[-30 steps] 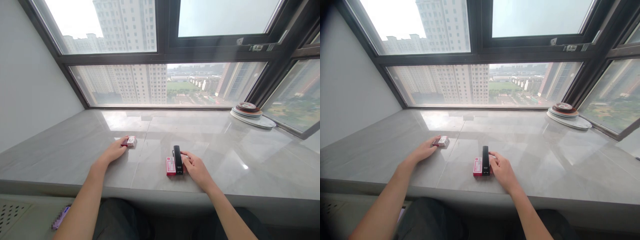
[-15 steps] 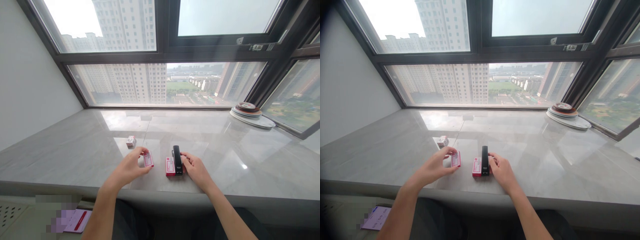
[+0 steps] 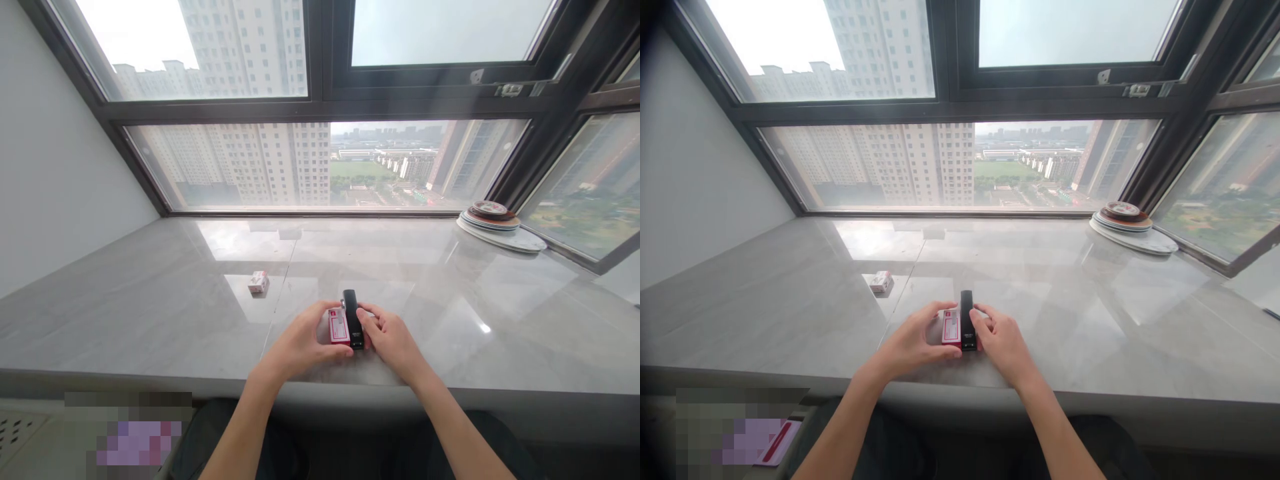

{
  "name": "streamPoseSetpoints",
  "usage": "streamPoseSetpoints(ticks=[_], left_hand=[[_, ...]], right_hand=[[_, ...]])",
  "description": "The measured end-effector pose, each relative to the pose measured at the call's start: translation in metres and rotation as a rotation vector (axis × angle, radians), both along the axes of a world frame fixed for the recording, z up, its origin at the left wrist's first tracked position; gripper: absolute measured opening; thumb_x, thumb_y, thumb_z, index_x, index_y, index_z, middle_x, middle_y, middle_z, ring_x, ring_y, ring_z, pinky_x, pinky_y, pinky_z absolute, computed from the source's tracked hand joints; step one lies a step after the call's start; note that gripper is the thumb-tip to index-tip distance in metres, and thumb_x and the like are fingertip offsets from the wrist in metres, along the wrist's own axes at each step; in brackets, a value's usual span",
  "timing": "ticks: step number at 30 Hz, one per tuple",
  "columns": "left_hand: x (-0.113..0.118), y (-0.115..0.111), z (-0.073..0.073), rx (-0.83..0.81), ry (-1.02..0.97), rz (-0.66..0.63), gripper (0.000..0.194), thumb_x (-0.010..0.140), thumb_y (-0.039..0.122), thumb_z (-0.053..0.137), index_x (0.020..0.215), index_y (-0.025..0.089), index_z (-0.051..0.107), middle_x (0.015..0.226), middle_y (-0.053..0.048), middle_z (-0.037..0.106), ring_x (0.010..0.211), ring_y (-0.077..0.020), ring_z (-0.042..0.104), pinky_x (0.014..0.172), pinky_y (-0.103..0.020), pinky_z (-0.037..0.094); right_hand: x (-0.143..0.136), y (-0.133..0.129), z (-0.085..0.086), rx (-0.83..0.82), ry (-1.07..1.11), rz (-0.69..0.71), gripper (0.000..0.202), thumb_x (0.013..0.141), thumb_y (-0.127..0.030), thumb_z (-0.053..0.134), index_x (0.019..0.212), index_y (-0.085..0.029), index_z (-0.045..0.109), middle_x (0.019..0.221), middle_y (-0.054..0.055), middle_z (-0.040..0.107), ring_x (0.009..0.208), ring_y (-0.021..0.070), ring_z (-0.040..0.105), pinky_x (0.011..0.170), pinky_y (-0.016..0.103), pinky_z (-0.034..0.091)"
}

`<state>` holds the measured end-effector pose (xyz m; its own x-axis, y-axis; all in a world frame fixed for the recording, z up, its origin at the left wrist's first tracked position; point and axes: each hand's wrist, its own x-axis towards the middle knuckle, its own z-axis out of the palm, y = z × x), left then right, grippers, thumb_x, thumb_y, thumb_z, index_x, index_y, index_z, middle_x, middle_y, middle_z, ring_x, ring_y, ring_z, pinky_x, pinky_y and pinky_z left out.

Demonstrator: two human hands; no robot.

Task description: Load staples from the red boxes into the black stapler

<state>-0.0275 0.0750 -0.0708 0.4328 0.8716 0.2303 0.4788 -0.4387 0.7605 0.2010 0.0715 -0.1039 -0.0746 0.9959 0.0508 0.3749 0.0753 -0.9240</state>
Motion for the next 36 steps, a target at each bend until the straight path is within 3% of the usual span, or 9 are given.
streamPoseSetpoints(ticks=[3, 6, 8, 10, 14, 21, 29, 33, 36], left_hand=[[-0.037, 0.023, 0.004, 0.098, 0.022, 0.247, 0.038, 0.096, 0.058, 0.059, 0.121, 0.029, 0.066, 0.127, -0.005, 0.066, 0.117, -0.025, 0.061, 0.096, -0.035, 0.048], [-0.095, 0.062, 0.004, 0.058, 0.203, 0.86, 0.044, 0.102, 0.06, 0.043, 0.11, 0.022, 0.065, 0.101, -0.008, 0.068, 0.092, -0.0247, 0.063, 0.082, -0.036, 0.046], [-0.125, 0.086, 0.001, -0.009, 0.251, 0.914, 0.043, 0.102, 0.053, 0.044, 0.116, 0.017, 0.063, 0.094, -0.009, 0.067, 0.085, -0.0258, 0.061, 0.077, -0.037, 0.043], [-0.133, 0.104, -0.004, -0.046, 0.278, 0.837, 0.034, 0.101, 0.045, 0.047, 0.115, 0.018, 0.063, 0.087, -0.007, 0.067, 0.083, -0.0244, 0.061, 0.075, -0.035, 0.042], [-0.091, 0.11, -0.016, -0.06, 0.301, 0.619, 0.03, 0.101, 0.046, 0.044, 0.109, 0.024, 0.063, 0.084, -0.003, 0.069, 0.084, -0.0239, 0.065, 0.074, -0.031, 0.042], [0.004, 0.071, -0.025, -0.038, 0.278, 0.318, 0.032, 0.105, 0.05, 0.036, 0.11, 0.026, 0.057, 0.094, -0.005, 0.074, 0.087, -0.0233, 0.069, 0.074, -0.03, 0.044], [0.028, 0.04, -0.03, -0.023, 0.28, 0.355, 0.047, 0.108, 0.053, 0.017, 0.123, 0.027, 0.053, 0.097, -0.008, 0.075, 0.092, -0.0272, 0.071, 0.077, -0.034, 0.044], [0.046, 0.045, -0.035, -0.044, 0.286, 0.378, 0.053, 0.108, 0.054, 0.017, 0.136, 0.023, 0.048, 0.111, -0.015, 0.074, 0.108, -0.0305, 0.07, 0.086, -0.038, 0.046], [0.082, 0.057, -0.036, -0.066, 0.282, 0.341, 0.057, 0.107, 0.056, 0.018, 0.141, 0.02, 0.046, 0.114, -0.019, 0.073, 0.112, -0.0321, 0.069, 0.091, -0.04, 0.046]], right_hand=[[0.004, -0.01, 0.004, -0.031, 0.03, -0.061, 0.071, 0.099, -0.069, 0.042, 0.144, -0.017, 0.058, 0.063, -0.003, 0.058, 0.054, 0.0139, 0.047, 0.056, 0.028, 0.039], [0.006, -0.024, 0.01, -0.063, -0.036, -0.023, 0.085, 0.09, -0.07, 0.061, 0.156, -0.019, 0.044, 0.072, -0.004, 0.059, 0.062, 0.0144, 0.052, 0.062, 0.028, 0.043], [0.005, -0.03, 0.014, -0.094, -0.136, 0.018, 0.102, 0.079, -0.069, 0.074, 0.161, -0.019, 0.037, 0.073, -0.004, 0.058, 0.065, 0.0161, 0.055, 0.063, 0.028, 0.044], [0.001, -0.032, 0.017, -0.119, -0.234, 0.041, 0.108, 0.072, -0.066, 0.081, 0.16, -0.02, 0.038, 0.071, -0.005, 0.058, 0.064, 0.0173, 0.056, 0.059, 0.027, 0.041], [-0.008, -0.023, 0.021, -0.062, -0.295, 0.088, 0.089, 0.067, -0.053, 0.087, 0.145, -0.026, 0.054, 0.076, -0.001, 0.067, 0.069, 0.0204, 0.061, 0.059, 0.027, 0.039], [-0.013, -0.009, 0.026, -0.007, -0.233, 0.184, 0.056, 0.07, -0.041, 0.084, 0.122, -0.031, 0.066, 0.089, 0.0, 0.076, 0.077, 0.0238, 0.068, 0.064, 0.028, 0.044], [-0.012, -0.008, 0.024, 0.04, -0.245, 0.209, 0.048, 0.071, -0.038, 0.084, 0.116, -0.028, 0.069, 0.093, 0.0, 0.077, 0.079, 0.0238, 0.068, 0.067, 0.029, 0.044], [0.001, -0.001, 0.026, 0.045, -0.226, 0.25, 0.04, 0.073, -0.036, 0.082, 0.11, -0.027, 0.072, 0.096, 0.0, 0.078, 0.082, 0.0237, 0.068, 0.07, 0.029, 0.046], [0.036, 0.009, 0.024, 0.014, -0.266, 0.221, 0.036, 0.07, -0.038, 0.082, 0.103, -0.024, 0.074, 0.09, 0.001, 0.078, 0.078, 0.0249, 0.068, 0.069, 0.03, 0.046]])
